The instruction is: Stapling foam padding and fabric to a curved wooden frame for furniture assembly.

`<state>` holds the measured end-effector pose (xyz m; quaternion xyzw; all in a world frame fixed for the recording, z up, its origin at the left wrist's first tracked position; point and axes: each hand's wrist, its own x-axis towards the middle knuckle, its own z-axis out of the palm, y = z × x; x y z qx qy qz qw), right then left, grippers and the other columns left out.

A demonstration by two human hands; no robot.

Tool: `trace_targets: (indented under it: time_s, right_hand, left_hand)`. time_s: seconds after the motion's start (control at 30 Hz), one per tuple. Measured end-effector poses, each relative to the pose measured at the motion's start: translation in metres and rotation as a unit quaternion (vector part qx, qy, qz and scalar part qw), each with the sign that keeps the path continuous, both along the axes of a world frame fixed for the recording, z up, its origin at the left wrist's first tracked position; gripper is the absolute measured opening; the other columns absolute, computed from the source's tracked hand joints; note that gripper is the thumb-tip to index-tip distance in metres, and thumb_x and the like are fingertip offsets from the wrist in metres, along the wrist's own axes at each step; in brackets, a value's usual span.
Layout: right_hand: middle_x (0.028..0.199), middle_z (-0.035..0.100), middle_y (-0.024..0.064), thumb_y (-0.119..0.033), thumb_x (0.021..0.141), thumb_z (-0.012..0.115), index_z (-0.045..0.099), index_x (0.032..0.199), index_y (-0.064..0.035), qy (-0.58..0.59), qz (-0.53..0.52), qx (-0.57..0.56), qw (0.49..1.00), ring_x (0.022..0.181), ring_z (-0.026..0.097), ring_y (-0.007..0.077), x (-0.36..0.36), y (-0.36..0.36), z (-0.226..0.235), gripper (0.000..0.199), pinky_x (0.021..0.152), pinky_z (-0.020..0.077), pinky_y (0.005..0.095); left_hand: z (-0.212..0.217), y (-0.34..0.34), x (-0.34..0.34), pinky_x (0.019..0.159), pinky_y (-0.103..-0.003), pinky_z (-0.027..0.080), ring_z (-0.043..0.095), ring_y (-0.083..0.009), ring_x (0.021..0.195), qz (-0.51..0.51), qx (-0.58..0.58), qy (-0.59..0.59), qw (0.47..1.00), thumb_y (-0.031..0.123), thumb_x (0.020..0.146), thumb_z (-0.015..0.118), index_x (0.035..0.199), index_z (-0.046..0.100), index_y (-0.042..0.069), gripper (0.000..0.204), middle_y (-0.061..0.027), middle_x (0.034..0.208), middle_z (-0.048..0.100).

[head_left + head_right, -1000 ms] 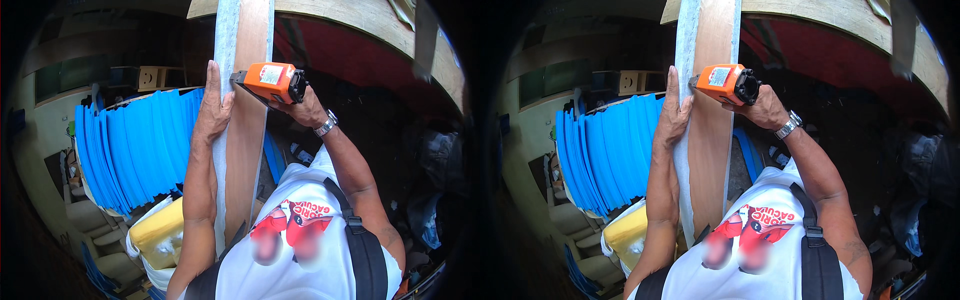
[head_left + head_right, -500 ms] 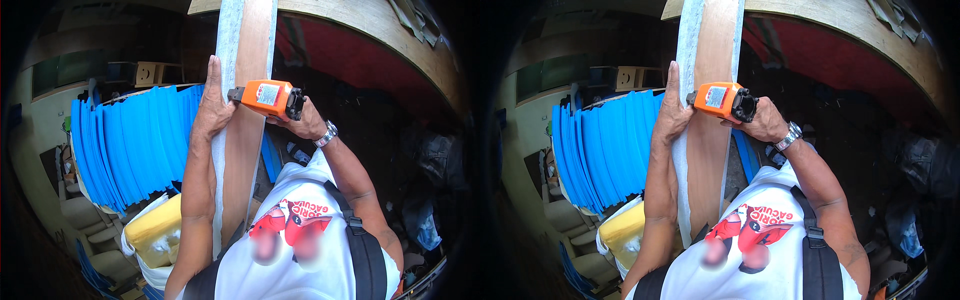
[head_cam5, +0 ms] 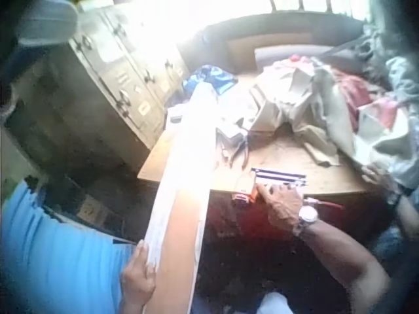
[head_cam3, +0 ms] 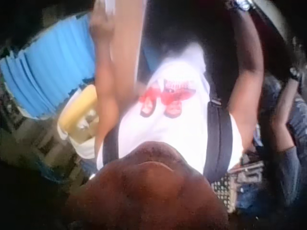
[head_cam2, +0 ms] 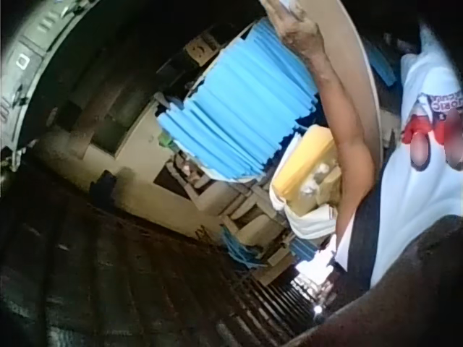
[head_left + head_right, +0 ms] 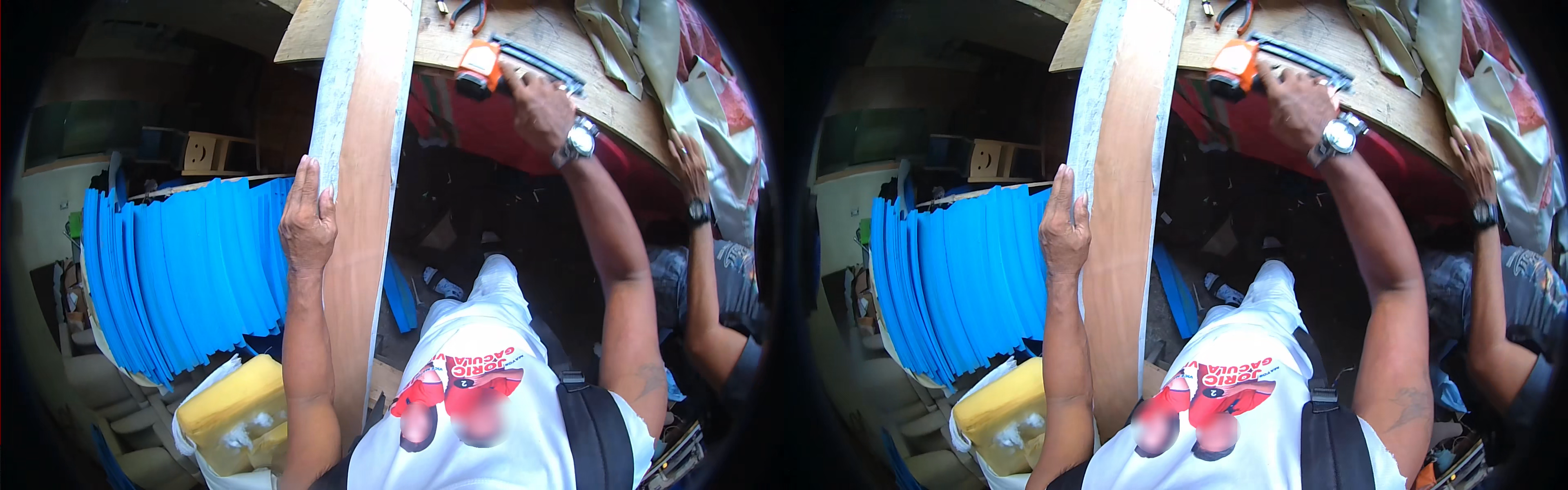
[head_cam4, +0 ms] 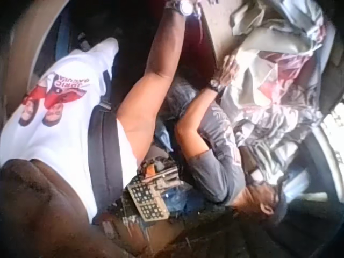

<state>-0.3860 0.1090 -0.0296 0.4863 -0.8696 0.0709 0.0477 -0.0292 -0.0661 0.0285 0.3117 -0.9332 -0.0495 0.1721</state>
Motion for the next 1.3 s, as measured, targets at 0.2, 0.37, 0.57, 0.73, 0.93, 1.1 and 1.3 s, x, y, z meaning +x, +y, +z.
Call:
trace_targets:
  time_s: [0.2, 0.37, 0.57, 0.73, 0.93, 1.1, 1.3]
  right_hand:
    - [0.136, 0.055, 0.0148, -0.022, 0.093, 0.060, 0.050, 0.142, -0.0215, 0.156, -0.040, -0.043, 0.986, 0.115, 0.060, 0.0324, -0.082, -0.019, -0.056, 0.051, 0.092, 0.0499, 0.0477]
    - [0.094, 0.068, 0.0110, -0.027, 0.097, 0.061, 0.066, 0.108, -0.0030, -0.354, 0.052, -0.405, 0.841, 0.087, 0.064, 0.0241, 0.076, -0.060, -0.031, 0.026, 0.078, 0.0519, 0.0364]
    - [0.124, 0.064, 0.0121, -0.029, 0.104, 0.052, 0.049, 0.138, -0.0005, -0.840, -0.003, -0.318, 0.440, 0.113, 0.063, 0.0197, 0.290, -0.043, -0.019, 0.044, 0.091, 0.0556, 0.0360]
    - [0.131, 0.060, 0.0148, -0.027, 0.102, 0.057, 0.044, 0.141, 0.0021, -0.789, -0.128, -0.409, 0.441, 0.120, 0.059, 0.0215, 0.392, -0.054, 0.040, 0.050, 0.095, 0.0519, 0.0379]
    - [0.110, 0.065, 0.0073, -0.032, 0.100, 0.060, 0.055, 0.124, -0.0004, -0.780, -0.194, -0.422, 0.420, 0.101, 0.061, 0.0143, 0.437, -0.044, 0.048, 0.040, 0.080, 0.0530, 0.0365]
    - [0.093, 0.062, 0.0022, -0.032, 0.093, 0.072, 0.060, 0.112, -0.0049, -0.755, -0.236, -0.359, 0.496, 0.080, 0.058, 0.0091, 0.483, -0.056, 0.070, 0.035, 0.070, 0.0508, 0.0295]
    - [0.087, 0.060, 0.0009, -0.026, 0.093, 0.071, 0.061, 0.102, -0.0060, -0.741, -0.242, -0.362, 0.511, 0.073, 0.057, 0.0085, 0.495, -0.069, 0.063, 0.024, 0.062, 0.0484, 0.0274]
  left_hand:
    - [0.004, -0.003, -0.004, 0.096, -0.040, 0.055, 0.066, -0.0309, 0.115, -0.021, -0.098, 0.026, 0.995, 0.014, 0.088, 0.073, 0.127, 0.067, 0.006, 0.040, -0.0145, 0.127, 0.067]
    - [0.029, -0.015, 0.030, 0.094, -0.039, 0.055, 0.066, -0.0307, 0.115, 0.008, 0.242, 0.174, 0.954, 0.024, 0.096, 0.067, 0.124, 0.068, 0.006, 0.034, -0.0136, 0.124, 0.069]
    - [0.002, -0.021, 0.124, 0.116, -0.043, 0.033, 0.039, -0.0292, 0.142, 0.038, 0.505, 0.185, 0.842, 0.061, 0.103, 0.021, 0.150, 0.039, 0.005, 0.076, -0.0177, 0.152, 0.043]
    - [0.006, -0.014, 0.170, 0.121, -0.037, 0.020, 0.026, -0.0259, 0.149, -0.090, 0.622, 0.192, 0.754, 0.072, 0.098, 0.018, 0.158, 0.012, 0.002, 0.092, -0.0167, 0.161, 0.026]
    - [-0.020, -0.013, 0.222, 0.121, -0.039, 0.019, 0.022, -0.0257, 0.149, -0.233, 0.669, 0.249, 0.661, 0.078, 0.093, 0.019, 0.158, 0.008, 0.001, 0.101, -0.0171, 0.164, 0.018]
    - [-0.008, 0.001, 0.248, 0.106, -0.038, 0.043, 0.049, -0.0254, 0.131, -0.207, 0.687, 0.301, 0.629, 0.079, 0.092, 0.019, 0.158, 0.004, -0.001, 0.104, -0.0201, 0.149, 0.042]
    - [-0.012, -0.009, 0.261, 0.099, -0.034, 0.049, 0.057, -0.0219, 0.120, -0.203, 0.608, 0.290, 0.711, 0.081, 0.091, 0.018, 0.157, 0.012, -0.001, 0.105, -0.0211, 0.141, 0.050]
